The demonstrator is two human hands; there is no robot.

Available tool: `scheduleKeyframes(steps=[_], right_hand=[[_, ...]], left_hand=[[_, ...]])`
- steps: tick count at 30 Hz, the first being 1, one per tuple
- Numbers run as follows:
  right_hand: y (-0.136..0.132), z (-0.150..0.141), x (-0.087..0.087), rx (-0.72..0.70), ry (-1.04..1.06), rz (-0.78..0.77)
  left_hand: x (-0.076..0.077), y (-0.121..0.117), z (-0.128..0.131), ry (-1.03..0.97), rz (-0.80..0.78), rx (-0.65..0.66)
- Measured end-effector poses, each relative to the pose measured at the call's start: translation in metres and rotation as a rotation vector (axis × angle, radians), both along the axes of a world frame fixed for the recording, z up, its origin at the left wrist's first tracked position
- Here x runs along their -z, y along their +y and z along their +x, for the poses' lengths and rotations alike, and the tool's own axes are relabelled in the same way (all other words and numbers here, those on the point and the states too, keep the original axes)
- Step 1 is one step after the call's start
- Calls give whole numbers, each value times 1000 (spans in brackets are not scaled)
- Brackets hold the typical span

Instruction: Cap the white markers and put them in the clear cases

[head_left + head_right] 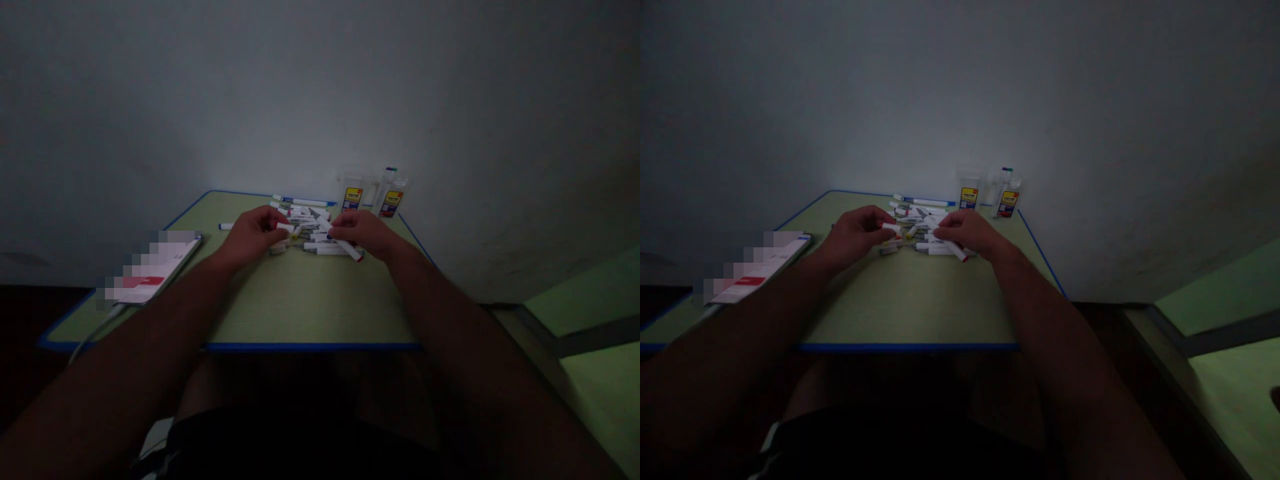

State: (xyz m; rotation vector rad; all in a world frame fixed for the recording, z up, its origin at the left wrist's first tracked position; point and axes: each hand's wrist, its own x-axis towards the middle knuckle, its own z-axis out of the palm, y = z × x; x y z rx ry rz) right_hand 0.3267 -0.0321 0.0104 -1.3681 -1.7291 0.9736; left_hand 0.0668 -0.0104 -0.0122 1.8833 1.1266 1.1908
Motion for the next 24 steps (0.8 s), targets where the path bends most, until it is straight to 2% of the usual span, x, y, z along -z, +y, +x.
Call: scheduleKeyframes(steps=[8,16,24], right_hand=[[-4,-1,-4,-70,-22,10],[-4,-1,-2,-94,-44,14],[-3,1,0,-162,-192,-4]], left_hand=[[-6,-2,-1,-192,-96,43],[-4,0,-1,-214,-115,65],[-6,-4,2,-211,-127,103]])
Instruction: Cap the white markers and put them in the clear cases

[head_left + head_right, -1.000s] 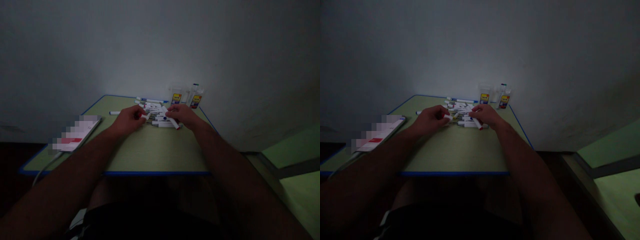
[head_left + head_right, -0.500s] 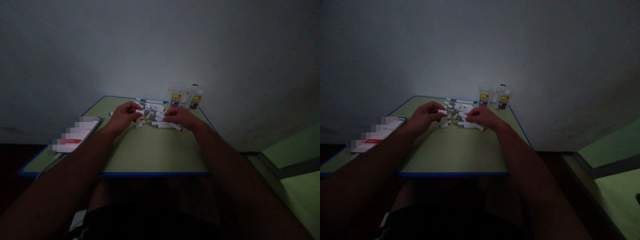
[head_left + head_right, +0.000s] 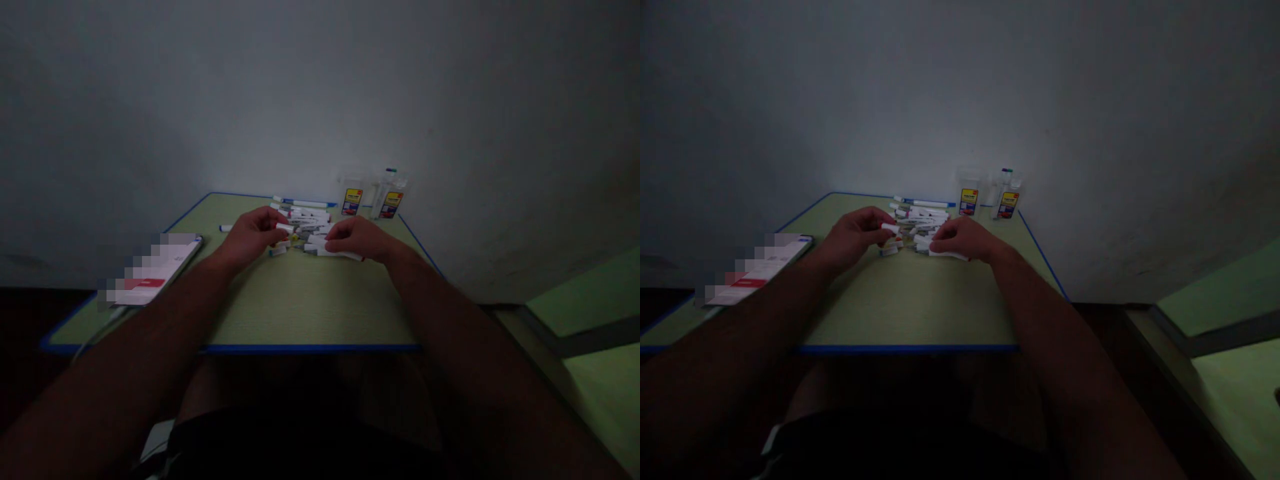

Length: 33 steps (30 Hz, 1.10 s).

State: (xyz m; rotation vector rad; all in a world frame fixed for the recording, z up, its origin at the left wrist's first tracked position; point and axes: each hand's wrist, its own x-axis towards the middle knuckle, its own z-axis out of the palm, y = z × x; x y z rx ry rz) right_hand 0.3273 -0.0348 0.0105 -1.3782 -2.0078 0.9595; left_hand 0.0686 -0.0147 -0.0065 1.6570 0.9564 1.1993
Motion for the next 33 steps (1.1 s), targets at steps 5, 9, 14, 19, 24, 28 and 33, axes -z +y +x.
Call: scheduleKeyframes(steps=[5,9,14,19,24,28,33], right_hand=[[0,-1,-1,-39,-12,29],[0,-3,-1,-53,-12,46],[0,-4,1,-61,-4,69],[1,-5,2,-79,-15,77],[1,-5,3,-75,-40,91],[2,-5,4,-63,-9,113],[1,-9,6,-40,27,161]], left_hand=[[4,1,0,37,16,23],[7,2,0,41,25,70],[10,3,0,52,7,106],[11,2,1,104,23,113],[10,1,2,154,40,94],[7,-1,3,151,27,97],[2,-6,5,104,-57,110]])
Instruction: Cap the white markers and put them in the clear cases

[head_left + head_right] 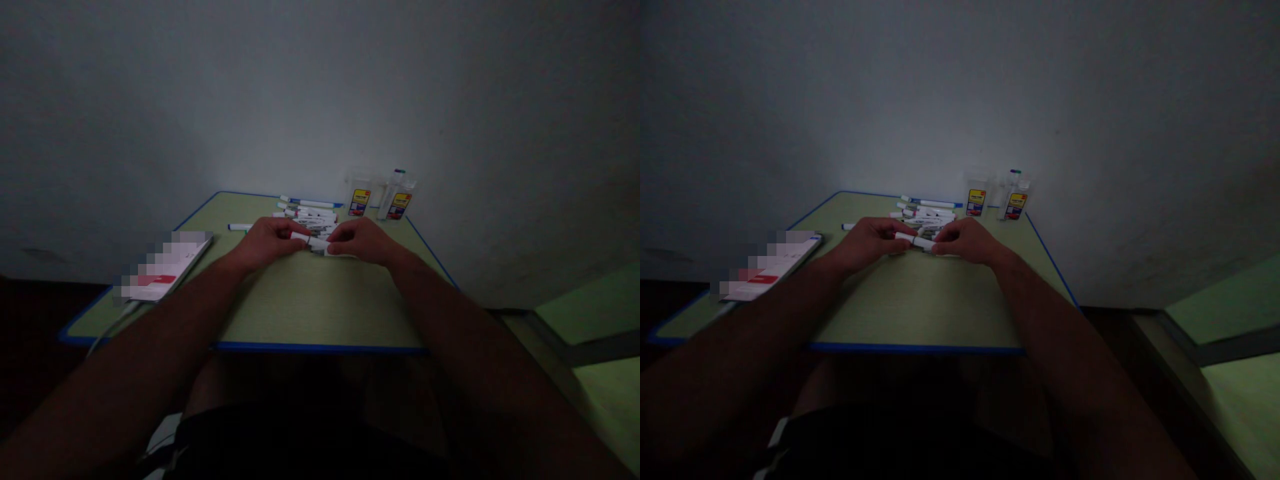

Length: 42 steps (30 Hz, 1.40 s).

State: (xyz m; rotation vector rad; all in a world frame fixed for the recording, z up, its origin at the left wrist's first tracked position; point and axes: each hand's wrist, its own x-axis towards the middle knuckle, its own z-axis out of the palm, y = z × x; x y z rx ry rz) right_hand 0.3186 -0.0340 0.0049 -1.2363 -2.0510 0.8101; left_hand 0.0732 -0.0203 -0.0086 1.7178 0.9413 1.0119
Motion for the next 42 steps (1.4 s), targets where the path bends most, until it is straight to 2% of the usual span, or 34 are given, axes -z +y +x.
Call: scheduleKeyframes(steps=[5,11,15,21,27,42], right_hand=[[1,-4,2,23,58,33],[3,-4,5,71,172,26],[6,-1,4,169,269,69],[11,5,3,235,516,-2],[11,3,6,138,541,84],[13,3,8,143,472,122]], left_hand=[[-2,-2,0,-22,-38,14],[-5,-3,2,-69,0,-53],[-5,2,-1,-188,18,-145],[-6,9,-7,-384,-49,-217],[-2,12,-9,-393,-78,-195],[0,12,-9,-367,-95,-177]])
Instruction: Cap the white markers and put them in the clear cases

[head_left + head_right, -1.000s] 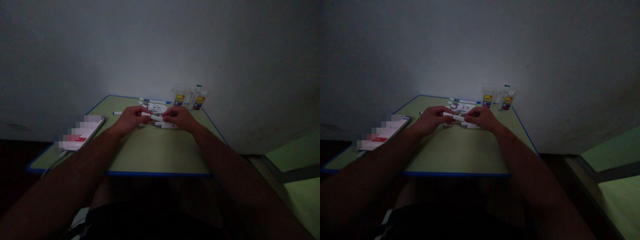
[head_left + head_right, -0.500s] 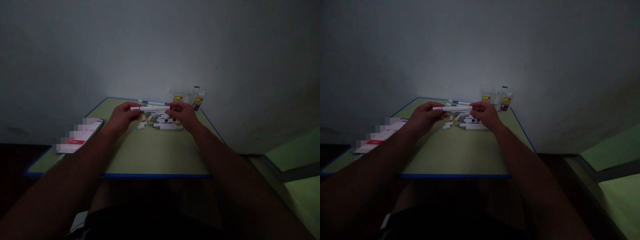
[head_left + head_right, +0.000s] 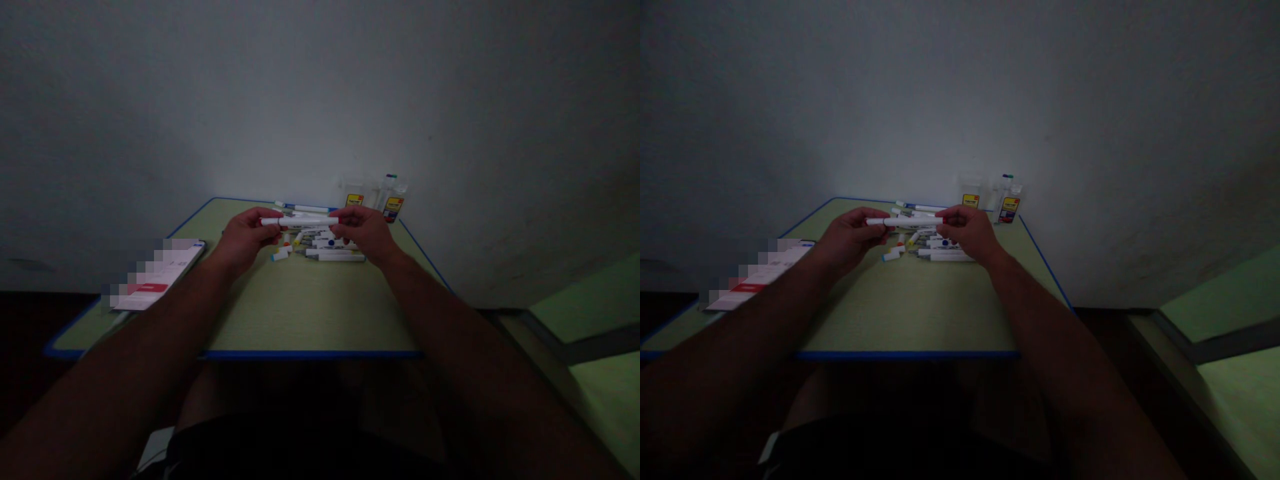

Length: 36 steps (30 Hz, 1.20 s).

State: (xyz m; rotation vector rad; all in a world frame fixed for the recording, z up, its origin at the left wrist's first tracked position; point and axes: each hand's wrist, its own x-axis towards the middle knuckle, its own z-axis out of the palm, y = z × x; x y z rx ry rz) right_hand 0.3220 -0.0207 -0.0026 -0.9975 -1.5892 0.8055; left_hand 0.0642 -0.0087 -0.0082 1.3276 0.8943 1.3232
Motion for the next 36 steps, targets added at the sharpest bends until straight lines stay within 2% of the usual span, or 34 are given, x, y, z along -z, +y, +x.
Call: scheduleKeyframes(steps=[8,20,36], right_hand=[[-2,1,-2,5,-3,-10],[-3,3,-4,107,36,-45],[-1,5,-2,74,78,-29]], left_hand=[[-2,-2,2,-8,13,-13],[-2,-1,1,-22,-18,-9],[0,-1,2,-16,-4,-7]])
